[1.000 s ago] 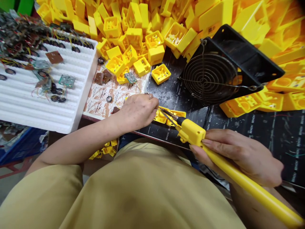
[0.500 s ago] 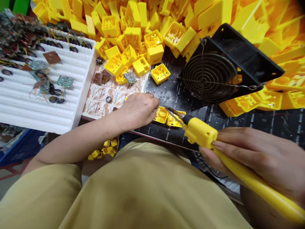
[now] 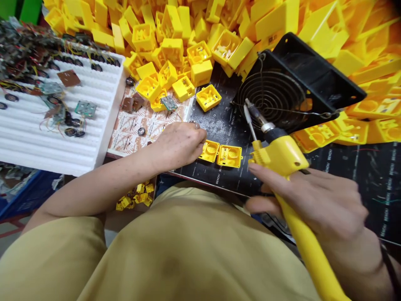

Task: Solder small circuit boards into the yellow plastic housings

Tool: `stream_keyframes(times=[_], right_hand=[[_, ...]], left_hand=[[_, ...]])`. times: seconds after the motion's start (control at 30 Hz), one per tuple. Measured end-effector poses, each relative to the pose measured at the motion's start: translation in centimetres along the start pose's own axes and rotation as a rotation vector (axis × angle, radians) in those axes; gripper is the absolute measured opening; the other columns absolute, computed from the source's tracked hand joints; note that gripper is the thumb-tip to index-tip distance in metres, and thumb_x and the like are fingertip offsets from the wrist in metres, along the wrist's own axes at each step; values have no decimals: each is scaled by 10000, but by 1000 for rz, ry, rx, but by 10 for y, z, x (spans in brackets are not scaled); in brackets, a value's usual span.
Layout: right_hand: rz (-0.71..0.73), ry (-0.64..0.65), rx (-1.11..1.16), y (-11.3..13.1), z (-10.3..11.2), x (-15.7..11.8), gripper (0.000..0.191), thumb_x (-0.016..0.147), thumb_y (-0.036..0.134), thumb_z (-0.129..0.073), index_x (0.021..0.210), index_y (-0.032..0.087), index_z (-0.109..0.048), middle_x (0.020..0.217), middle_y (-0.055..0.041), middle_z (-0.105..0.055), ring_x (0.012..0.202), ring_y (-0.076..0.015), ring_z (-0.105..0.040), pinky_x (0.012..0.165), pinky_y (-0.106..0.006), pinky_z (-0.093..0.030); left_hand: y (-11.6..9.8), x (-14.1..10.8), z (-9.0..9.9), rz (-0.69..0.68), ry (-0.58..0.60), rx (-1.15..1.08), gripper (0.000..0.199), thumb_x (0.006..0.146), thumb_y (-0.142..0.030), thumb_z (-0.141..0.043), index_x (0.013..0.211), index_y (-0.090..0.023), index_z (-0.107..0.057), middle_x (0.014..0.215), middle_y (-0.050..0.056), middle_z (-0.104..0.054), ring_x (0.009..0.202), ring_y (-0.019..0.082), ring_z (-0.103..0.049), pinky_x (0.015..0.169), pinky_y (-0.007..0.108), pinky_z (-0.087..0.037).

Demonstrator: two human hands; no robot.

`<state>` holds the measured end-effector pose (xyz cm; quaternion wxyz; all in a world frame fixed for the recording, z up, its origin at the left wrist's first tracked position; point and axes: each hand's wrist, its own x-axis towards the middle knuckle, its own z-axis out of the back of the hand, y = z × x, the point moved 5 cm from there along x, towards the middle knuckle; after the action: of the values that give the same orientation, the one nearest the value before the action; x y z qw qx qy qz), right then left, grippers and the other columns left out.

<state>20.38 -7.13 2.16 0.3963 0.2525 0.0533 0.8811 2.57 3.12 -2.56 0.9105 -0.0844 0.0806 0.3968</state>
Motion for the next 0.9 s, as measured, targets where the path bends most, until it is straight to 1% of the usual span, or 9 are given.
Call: stream_keyframes(times=[0.07,0.13,0.23,0.4,0.5,0.6,0.73,0.8,0.9], right_hand=[[19,6,-55,-2,-5,3,276,880,188,-674,1148,130,-633,573,48,-484,526,-112,-503,561,-284,-428],[30,-42,-70,-6,-9,3,219,851,144,-703,1064,151,-654,594,39,-518,559,-108,-521,592,-271,-442],[83,-104,-50,-9,-15,3,250,821,136,-734,1056,161,-652,666,14,-589,645,-127,-574,659,-269,-484],[88,-62,-79,-15,-27,1,290,838,178,-722,1109,178,-623,672,8,-570,744,-177,-629,715,-294,-523],[83,-54,-71,-18,-30,1,327,835,187,-725,1138,167,-604,698,-5,-597,789,-194,-647,728,-300,-531],[102,-31,-55,-20,-36,2,336,859,259,-705,1153,154,-582,761,-31,-643,811,-204,-652,738,-321,-542],[102,-17,-47,-26,-45,5,328,884,292,-674,1153,141,-563,857,-67,-683,844,-214,-656,814,-373,-554],[104,-22,-38,-25,-48,7,328,882,291,-676,1150,137,-564,904,-83,-691,857,-214,-660,850,-389,-548],[107,-97,-32,-17,-40,7,317,838,247,-733,1111,158,-601,816,-32,-676,776,-177,-652,859,-343,-534]], left_hand=[[-1,0,0,13,16,3,276,879,-232,-434,890,-125,-688,856,107,-701,840,258,-688,718,345,-508],[-2,0,1,20,27,4,275,879,-226,-434,900,-124,-688,864,107,-700,853,262,-688,727,348,-511],[-2,0,1,20,25,-4,281,882,-219,-429,914,-123,-691,877,111,-701,863,266,-686,736,355,-515],[-1,-1,-1,37,47,-34,293,902,-235,-426,930,-128,-697,898,111,-703,883,270,-685,768,370,-518],[1,-1,-1,44,43,-65,301,920,-237,-421,931,-135,-704,904,102,-708,883,254,-685,774,359,-512],[6,-6,5,23,-22,-85,310,944,-253,-422,949,-152,-715,954,91,-720,901,243,-681,767,352,-497],[14,-17,12,-35,-206,-128,279,955,-281,-457,998,-183,-715,1023,57,-732,963,244,-666,840,393,-466],[15,-21,9,-42,-258,-154,270,953,-305,-474,998,-185,-711,1031,50,-733,1003,253,-649,878,414,-448],[11,-20,2,-20,-272,-129,266,928,-334,-501,971,-173,-708,1062,69,-721,1029,281,-620,886,439,-426]])
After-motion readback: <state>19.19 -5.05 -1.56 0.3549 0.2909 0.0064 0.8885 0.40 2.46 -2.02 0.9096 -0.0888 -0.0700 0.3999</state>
